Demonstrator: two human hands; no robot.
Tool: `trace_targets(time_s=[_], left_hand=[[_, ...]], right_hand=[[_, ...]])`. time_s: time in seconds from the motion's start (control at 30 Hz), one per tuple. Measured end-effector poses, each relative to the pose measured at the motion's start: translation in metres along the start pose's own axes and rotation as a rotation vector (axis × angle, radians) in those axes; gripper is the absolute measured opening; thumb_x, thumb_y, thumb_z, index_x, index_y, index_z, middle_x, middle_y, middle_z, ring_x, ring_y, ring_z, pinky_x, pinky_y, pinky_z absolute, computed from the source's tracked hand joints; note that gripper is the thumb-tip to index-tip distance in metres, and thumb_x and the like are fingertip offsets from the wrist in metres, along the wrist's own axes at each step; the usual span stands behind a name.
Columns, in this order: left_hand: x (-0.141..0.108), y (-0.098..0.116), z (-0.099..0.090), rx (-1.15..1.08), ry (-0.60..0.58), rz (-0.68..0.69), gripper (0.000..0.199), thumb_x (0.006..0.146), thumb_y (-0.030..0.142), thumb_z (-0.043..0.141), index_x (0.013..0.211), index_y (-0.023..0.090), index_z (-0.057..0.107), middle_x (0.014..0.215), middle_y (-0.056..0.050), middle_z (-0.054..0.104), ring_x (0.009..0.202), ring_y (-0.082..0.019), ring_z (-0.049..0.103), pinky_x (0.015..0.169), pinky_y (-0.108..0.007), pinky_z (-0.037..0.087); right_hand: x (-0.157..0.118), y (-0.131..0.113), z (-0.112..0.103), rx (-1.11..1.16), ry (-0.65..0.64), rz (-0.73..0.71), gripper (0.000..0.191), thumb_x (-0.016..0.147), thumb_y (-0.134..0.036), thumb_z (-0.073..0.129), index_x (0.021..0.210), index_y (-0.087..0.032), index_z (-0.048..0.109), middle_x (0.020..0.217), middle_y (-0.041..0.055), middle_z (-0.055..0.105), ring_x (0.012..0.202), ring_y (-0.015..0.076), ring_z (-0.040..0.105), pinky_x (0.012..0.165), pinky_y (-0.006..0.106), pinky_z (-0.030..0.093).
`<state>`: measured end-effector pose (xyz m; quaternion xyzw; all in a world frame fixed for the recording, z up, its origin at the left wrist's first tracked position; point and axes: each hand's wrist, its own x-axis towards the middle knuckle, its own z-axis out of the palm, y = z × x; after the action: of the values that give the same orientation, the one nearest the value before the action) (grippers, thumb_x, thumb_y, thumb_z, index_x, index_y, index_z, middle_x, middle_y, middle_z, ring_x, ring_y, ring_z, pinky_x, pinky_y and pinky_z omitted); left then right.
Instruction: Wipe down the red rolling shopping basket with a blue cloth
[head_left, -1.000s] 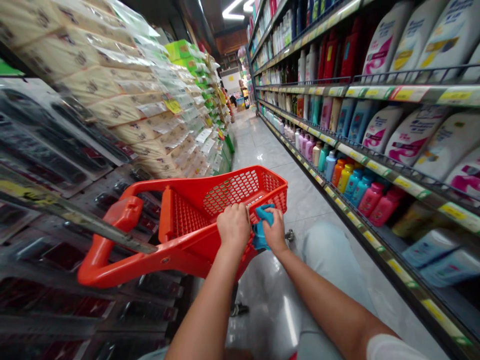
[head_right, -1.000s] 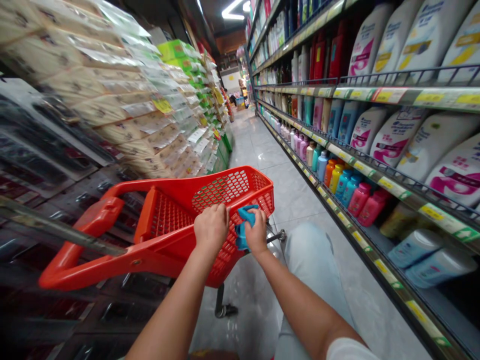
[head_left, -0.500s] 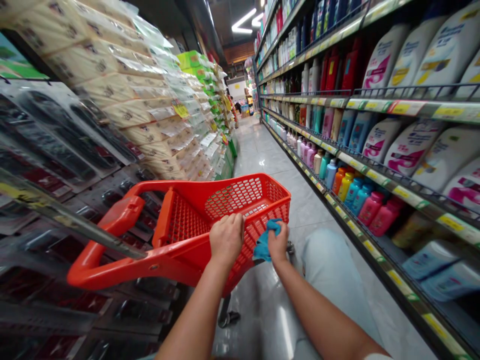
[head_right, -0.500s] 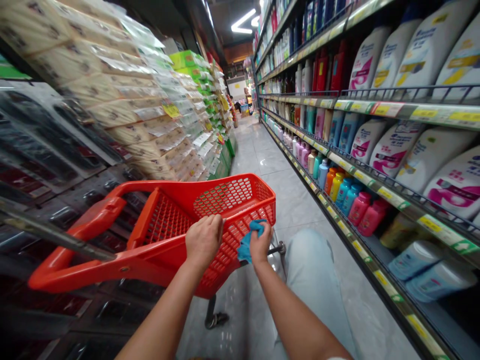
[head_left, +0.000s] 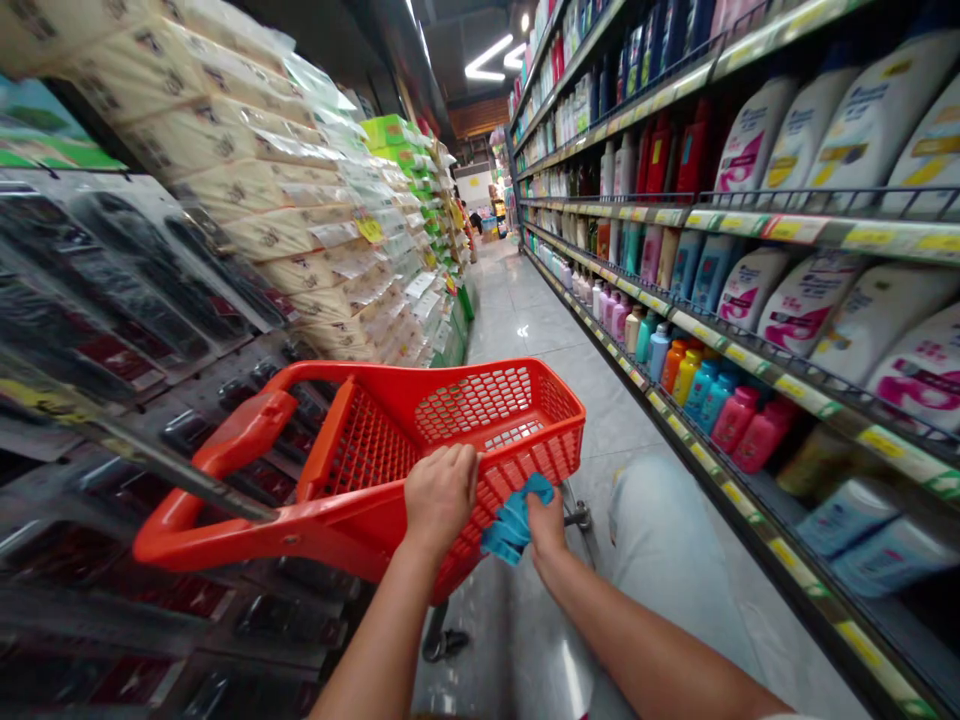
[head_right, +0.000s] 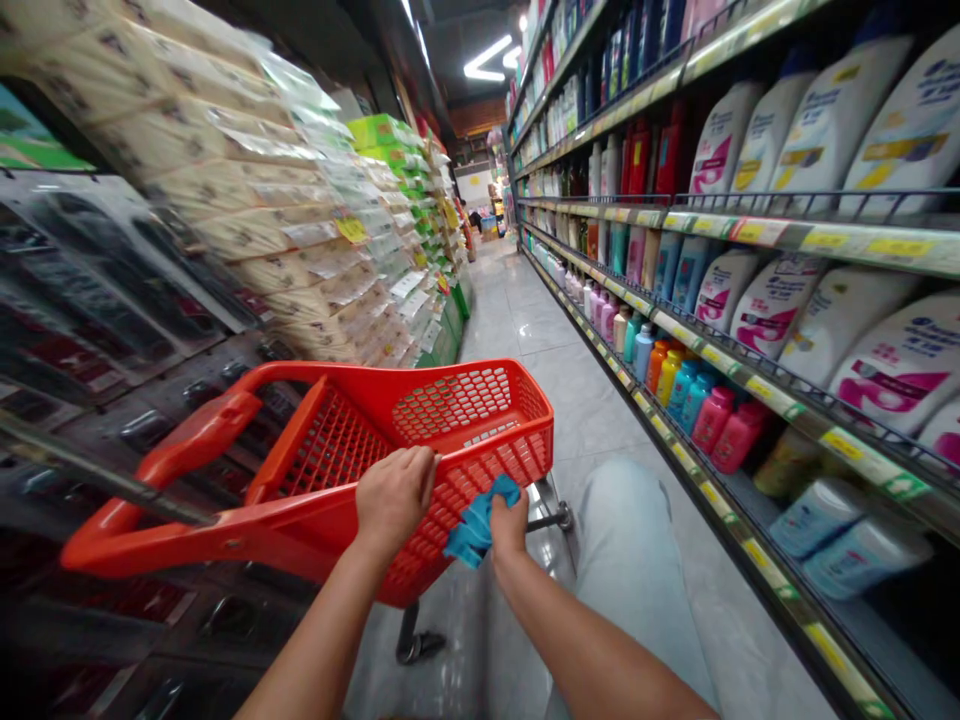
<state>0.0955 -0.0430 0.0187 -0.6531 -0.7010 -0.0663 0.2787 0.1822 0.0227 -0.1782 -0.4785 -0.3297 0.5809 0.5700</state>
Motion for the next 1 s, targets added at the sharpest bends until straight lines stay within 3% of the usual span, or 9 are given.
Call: trace_targets(time_s=[0.17, 0.33, 0.5, 0.63, 0.8, 1.0], left_hand=[[-0.012, -0.004, -0.005, 0.003, 0.060, 0.051, 0.030, 0.102, 0.028, 0.043, 0.078, 0.021, 0.059, 0.072, -0.003, 0.067, 0.071, -0.019, 0.060, 0.068, -0.034, 0.036], [-0.020, -0.006, -0.010, -0.020, 0.141, 0.097, 0.028, 0.101, 0.027, 0.048, 0.075, 0.021, 0.059, 0.070, -0.002, 0.065, 0.068, -0.018, 0.059, 0.067, -0.033, 0.037], [-0.031, -0.004, -0.016, -0.018, 0.213, 0.117, 0.028, 0.099, 0.029, 0.052, 0.072, 0.022, 0.058, 0.067, -0.001, 0.064, 0.064, -0.017, 0.058, 0.066, -0.032, 0.037], [-0.038, -0.001, -0.023, -0.011, 0.239, 0.147, 0.029, 0.099, 0.028, 0.051, 0.071, 0.022, 0.057, 0.065, 0.001, 0.062, 0.062, -0.016, 0.057, 0.065, -0.031, 0.037], [-0.039, 0.005, -0.029, -0.049, 0.247, 0.185, 0.032, 0.100, 0.028, 0.050, 0.069, 0.022, 0.055, 0.064, 0.001, 0.061, 0.061, -0.016, 0.056, 0.065, -0.031, 0.038], [-0.042, 0.005, -0.034, -0.096, 0.248, 0.215, 0.035, 0.101, 0.029, 0.049, 0.067, 0.022, 0.055, 0.061, 0.002, 0.059, 0.060, -0.015, 0.055, 0.064, -0.030, 0.038]], right_hand=[[0.030, -0.024, -0.037, -0.035, 0.121, 0.068, 0.028, 0.067, -0.035, 0.055, 0.092, -0.022, 0.058, 0.074, 0.0010, 0.069, 0.064, 0.0202, 0.064, 0.060, 0.030, 0.052], [0.043, -0.047, -0.069, -0.065, 0.153, 0.040, 0.029, 0.067, -0.038, 0.055, 0.091, -0.024, 0.058, 0.068, -0.0007, 0.066, 0.061, 0.0205, 0.063, 0.057, 0.031, 0.053], [0.052, -0.085, -0.093, -0.094, 0.097, -0.068, 0.034, 0.067, -0.039, 0.060, 0.097, -0.023, 0.065, 0.073, -0.0004, 0.069, 0.065, 0.0202, 0.063, 0.060, 0.029, 0.051], [0.062, -0.120, -0.110, -0.156, -0.020, -0.164, 0.040, 0.066, -0.038, 0.062, 0.102, -0.020, 0.070, 0.078, 0.0010, 0.071, 0.065, 0.0187, 0.061, 0.061, 0.028, 0.049], [0.068, -0.143, -0.131, -0.153, -0.138, -0.076, 0.043, 0.063, -0.036, 0.064, 0.102, -0.020, 0.071, 0.070, -0.0027, 0.067, 0.056, 0.0159, 0.055, 0.052, 0.026, 0.044], [0.084, -0.152, -0.133, -0.018, -0.124, -0.023, 0.046, 0.059, -0.038, 0.071, 0.102, -0.020, 0.070, 0.062, -0.0054, 0.063, 0.049, 0.0123, 0.048, 0.047, 0.023, 0.038]])
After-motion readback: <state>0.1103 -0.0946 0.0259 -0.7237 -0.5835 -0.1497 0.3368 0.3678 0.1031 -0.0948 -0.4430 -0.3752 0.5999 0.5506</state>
